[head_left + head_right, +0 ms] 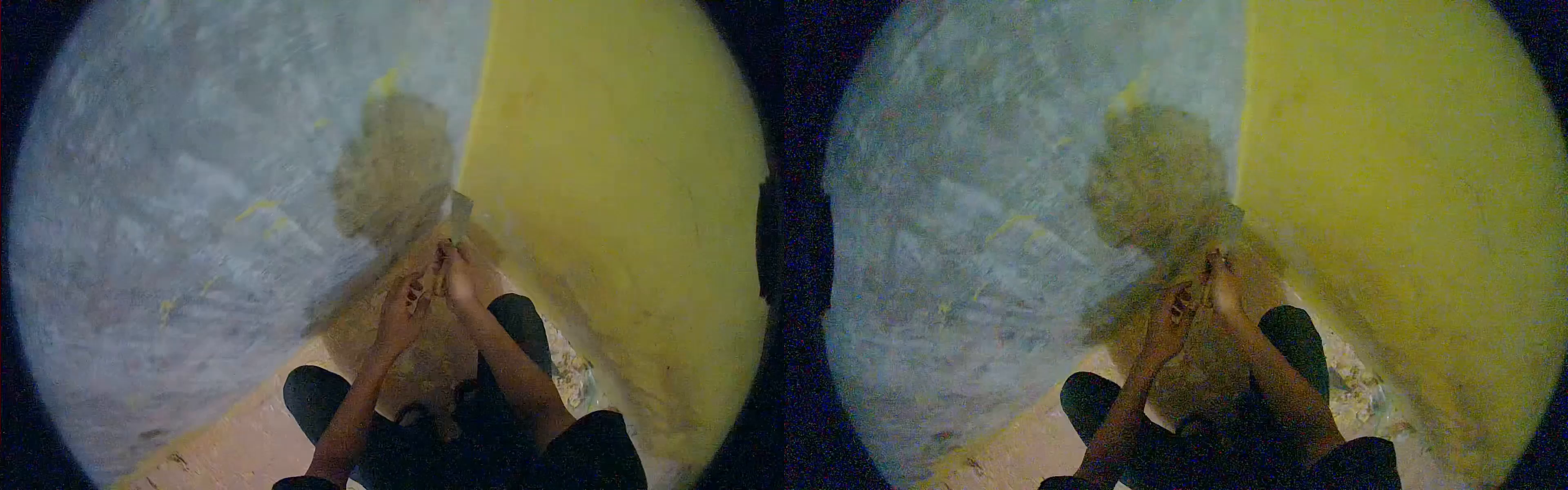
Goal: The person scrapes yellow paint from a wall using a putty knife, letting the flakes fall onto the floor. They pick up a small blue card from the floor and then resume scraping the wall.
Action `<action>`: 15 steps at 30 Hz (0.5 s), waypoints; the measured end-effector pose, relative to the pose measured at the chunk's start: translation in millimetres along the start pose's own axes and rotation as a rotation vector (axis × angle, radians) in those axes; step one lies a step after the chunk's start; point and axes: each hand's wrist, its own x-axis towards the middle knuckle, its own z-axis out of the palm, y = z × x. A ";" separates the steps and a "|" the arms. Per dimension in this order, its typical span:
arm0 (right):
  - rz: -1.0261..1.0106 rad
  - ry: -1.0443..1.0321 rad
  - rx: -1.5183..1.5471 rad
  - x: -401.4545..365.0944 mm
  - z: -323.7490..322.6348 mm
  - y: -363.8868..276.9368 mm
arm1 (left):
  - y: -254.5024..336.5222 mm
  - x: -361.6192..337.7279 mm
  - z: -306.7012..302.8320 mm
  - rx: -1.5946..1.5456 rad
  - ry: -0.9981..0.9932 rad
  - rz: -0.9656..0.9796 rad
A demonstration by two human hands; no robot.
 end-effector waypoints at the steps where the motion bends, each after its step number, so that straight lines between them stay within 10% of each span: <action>1: 0.054 -0.080 0.201 -22.4 -8.4 -35.7 | 1.5 3.0 9.2 -0.043 0.037 -0.031; 6: -0.005 -0.171 0.146 -54.4 15.3 3.8 | 12.5 -14.5 -8.3 -0.097 0.210 -0.197; 8: -0.418 -0.271 -0.146 -57.0 -1.4 17.2 | 31.0 -17.4 -3.6 -0.194 0.387 -0.132; 15: -0.271 -0.692 -0.227 -76.5 -2.0 37.9 | -0.7 -55.7 -18.6 -0.229 0.432 -0.222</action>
